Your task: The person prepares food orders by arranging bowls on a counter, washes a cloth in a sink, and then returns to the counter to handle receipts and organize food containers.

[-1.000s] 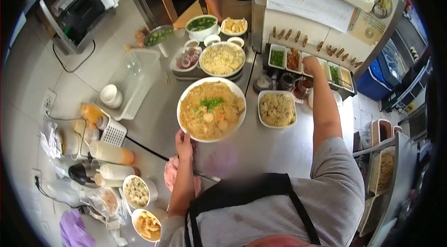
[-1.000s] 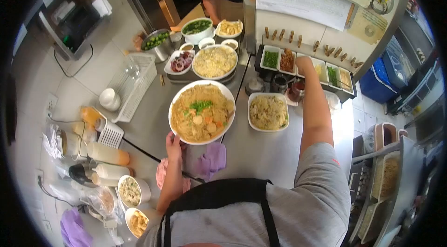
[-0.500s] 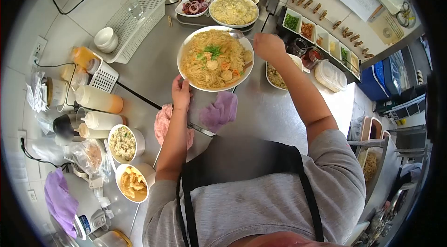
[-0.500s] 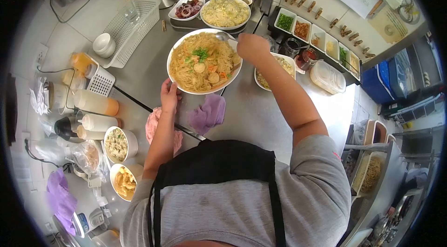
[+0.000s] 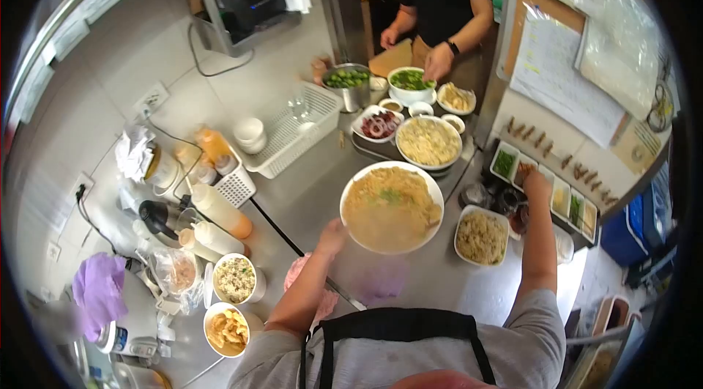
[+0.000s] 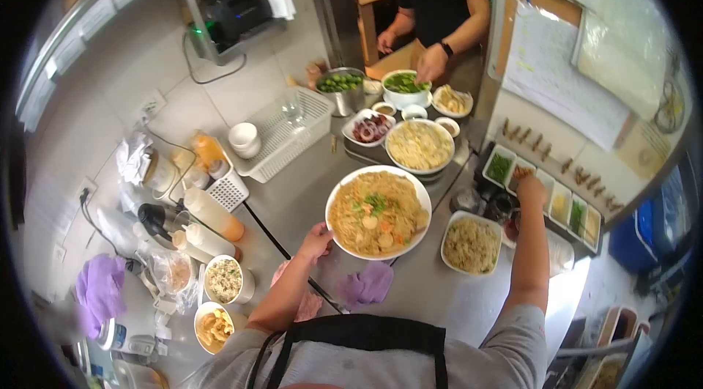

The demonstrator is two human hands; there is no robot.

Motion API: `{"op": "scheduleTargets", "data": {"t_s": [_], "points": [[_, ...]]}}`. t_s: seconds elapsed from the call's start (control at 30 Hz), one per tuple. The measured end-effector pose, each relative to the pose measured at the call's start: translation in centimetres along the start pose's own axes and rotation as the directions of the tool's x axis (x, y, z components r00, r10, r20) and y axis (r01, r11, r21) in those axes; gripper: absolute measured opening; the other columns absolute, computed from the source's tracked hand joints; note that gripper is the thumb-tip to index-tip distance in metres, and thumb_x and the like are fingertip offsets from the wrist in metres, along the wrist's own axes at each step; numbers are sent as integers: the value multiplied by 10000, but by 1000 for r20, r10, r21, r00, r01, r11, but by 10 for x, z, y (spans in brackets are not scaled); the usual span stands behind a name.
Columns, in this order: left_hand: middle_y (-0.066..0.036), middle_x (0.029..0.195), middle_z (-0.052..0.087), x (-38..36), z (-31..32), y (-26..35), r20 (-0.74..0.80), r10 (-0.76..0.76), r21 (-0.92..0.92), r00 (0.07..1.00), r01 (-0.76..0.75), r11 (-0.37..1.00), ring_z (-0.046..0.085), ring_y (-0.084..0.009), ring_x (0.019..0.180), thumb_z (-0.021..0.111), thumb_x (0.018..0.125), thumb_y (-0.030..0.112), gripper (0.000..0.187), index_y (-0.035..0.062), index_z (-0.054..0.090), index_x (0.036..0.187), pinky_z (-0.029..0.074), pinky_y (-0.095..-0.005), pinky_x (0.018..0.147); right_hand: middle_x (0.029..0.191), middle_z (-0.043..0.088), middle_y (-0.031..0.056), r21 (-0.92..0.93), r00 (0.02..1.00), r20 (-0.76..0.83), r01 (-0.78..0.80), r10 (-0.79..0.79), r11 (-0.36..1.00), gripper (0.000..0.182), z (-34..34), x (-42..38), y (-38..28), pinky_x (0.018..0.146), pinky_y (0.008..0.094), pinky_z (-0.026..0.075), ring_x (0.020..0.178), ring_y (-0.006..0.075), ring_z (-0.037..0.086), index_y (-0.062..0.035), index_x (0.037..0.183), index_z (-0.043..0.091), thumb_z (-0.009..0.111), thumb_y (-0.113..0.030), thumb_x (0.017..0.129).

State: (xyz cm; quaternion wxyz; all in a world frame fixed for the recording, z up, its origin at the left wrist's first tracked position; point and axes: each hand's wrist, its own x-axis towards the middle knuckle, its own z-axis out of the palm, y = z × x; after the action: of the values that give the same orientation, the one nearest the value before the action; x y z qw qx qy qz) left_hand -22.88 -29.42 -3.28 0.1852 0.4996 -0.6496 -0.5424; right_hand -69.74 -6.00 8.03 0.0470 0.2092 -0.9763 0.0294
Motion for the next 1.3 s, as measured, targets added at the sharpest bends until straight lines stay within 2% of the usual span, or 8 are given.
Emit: {"op": "scheduleTargets", "data": {"t_s": [0.23, 0.43, 0.5, 0.6, 0.8, 1.03, 1.17, 1.3], "points": [[-143, 984, 547, -5, -105, 134, -44, 136, 459, 990, -101, 883, 549, -179, 774, 510, 774, 350, 578, 92, 301, 1246, 453, -308, 604, 908, 571, 168, 68, 994, -28, 111, -110, 991, 336, -47, -30, -23, 711, 408, 444, 864, 320, 547, -36, 878, 593, 429, -313, 782], [-57, 1007, 502, -28, -292, 296, -403, 521, -171, 752, -621, 765, 510, -154, 730, 477, 804, 263, 469, 82, 322, 1207, 433, -298, 593, 668, 559, 176, 354, 883, -182, 469, -432, 809, 187, -86, -70, -16, 568, 382, 421, 636, 339, 538, 0, 762, 556, 483, -166, 718], [15, 725, 482, -38, -354, 340, -443, 650, -317, 618, -786, 531, 480, -126, 664, 504, 799, 275, 151, 150, 455, 868, 411, -287, 624, 646, 551, 165, 402, 801, -262, 598, -539, 694, 184, -95, -92, -13, 563, 367, 413, 619, 315, 543, -5, 807, 566, 513, -133, 685], [-66, 1052, 417, -80, -396, 410, -750, 519, -274, 409, -907, 319, 386, -224, 935, 635, 699, 248, 428, 113, 447, 1059, 373, -341, 694, 624, 546, 142, 529, 842, -87, 492, -532, 691, 241, -136, -156, -27, 550, 331, 416, 596, 257, 548, 9, 888, 556, 538, -86, 667], [-55, 1291, 239, -74, -408, 444, -783, 452, -343, 427, -903, 260, 268, -262, 1069, 651, 681, 234, 479, 100, 477, 1106, 347, -359, 731, 646, 542, 122, 601, 837, 49, 412, -546, 685, 305, -121, -170, -30, 553, 297, 422, 582, 210, 538, 9, 936, 549, 570, -70, 643], [-47, 1201, 373, -21, -403, 461, -545, 729, -331, 413, -906, 266, 294, -204, 1097, 570, 725, 350, 502, 108, 453, 1149, 236, -376, 876, 672, 553, 121, 557, 832, 85, 416, -548, 719, 311, -155, -201, -75, 563, 300, 426, 596, 220, 542, -11, 933, 554, 591, -88, 634], [-56, 1022, 523, 1, -406, 436, -532, 778, -263, 335, -938, 224, 479, -184, 903, 551, 757, 238, 396, 47, 485, 1097, 366, -285, 760, 669, 555, 121, 485, 775, 63, 527, -629, 698, 306, -156, -205, -97, 563, 300, 424, 603, 223, 546, -12, 932, 552, 591, -84, 637], [-160, 926, 575, -20, -413, 368, -697, 717, 502, -5, -717, 484, 534, -193, 862, 523, 764, 187, 325, -4, 532, 1028, 405, -258, 751, 659, 552, 125, 415, 724, 97, 594, -683, 689, 298, -170, -210, -125, 556, 305, 424, 600, 231, 546, 0, 932, 545, 581, -66, 644]]}}
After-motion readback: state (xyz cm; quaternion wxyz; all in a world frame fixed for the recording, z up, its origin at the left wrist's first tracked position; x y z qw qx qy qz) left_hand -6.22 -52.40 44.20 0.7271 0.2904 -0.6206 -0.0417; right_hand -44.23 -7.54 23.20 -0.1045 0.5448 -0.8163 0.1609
